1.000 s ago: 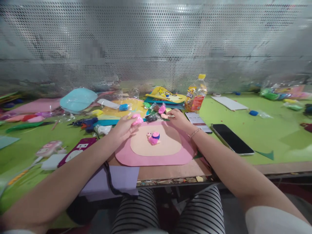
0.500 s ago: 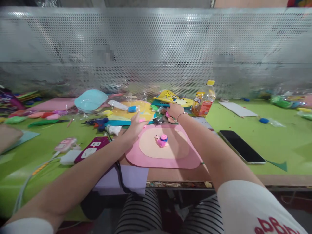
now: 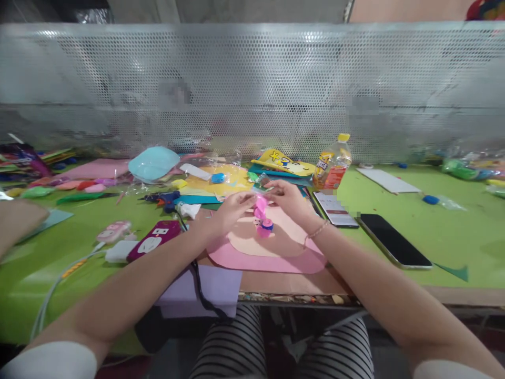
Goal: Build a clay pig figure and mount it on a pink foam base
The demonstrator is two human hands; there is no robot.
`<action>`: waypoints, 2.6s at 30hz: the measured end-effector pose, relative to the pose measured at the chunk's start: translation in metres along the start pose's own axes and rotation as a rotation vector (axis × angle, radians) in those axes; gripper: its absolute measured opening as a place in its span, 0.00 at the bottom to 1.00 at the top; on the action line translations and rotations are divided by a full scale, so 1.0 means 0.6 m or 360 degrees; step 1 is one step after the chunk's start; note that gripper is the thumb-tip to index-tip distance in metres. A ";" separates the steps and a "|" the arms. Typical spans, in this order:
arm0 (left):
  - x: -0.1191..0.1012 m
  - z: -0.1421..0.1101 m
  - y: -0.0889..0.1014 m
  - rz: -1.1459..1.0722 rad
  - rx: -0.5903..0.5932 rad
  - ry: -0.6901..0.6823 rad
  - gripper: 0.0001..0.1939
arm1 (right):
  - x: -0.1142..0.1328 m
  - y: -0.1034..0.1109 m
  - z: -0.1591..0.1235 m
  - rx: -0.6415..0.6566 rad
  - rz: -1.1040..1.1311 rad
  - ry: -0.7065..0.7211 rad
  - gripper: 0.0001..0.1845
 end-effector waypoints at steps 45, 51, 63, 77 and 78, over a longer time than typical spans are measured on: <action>-0.018 -0.021 -0.009 0.0525 -0.0002 -0.0201 0.08 | 0.044 -0.008 -0.051 0.0101 -0.0703 0.0832 0.05; -0.051 -0.048 -0.019 0.0920 -0.0014 -0.0642 0.12 | 0.068 -0.009 -0.059 0.0262 -0.0505 0.0957 0.06; -0.066 -0.052 -0.017 0.0895 -0.0064 -0.0880 0.10 | 0.063 -0.011 -0.064 0.0166 -0.0114 0.0603 0.07; -0.040 -0.040 -0.016 0.0331 0.0135 -0.0459 0.10 | 0.057 -0.030 -0.075 0.0365 0.0159 0.0423 0.14; -0.037 -0.039 -0.015 0.0307 0.0111 -0.0422 0.12 | 0.061 -0.029 -0.077 0.0356 0.0131 0.0420 0.15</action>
Point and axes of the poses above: each hand's wrist, its own z-axis towards the middle knuckle, its own y-axis out of the back of the hand, x = y × z, the point moved 7 cm from there along z, towards the middle knuckle, and after that the axes turned 9 degrees about -x, right-handed, at the moved point
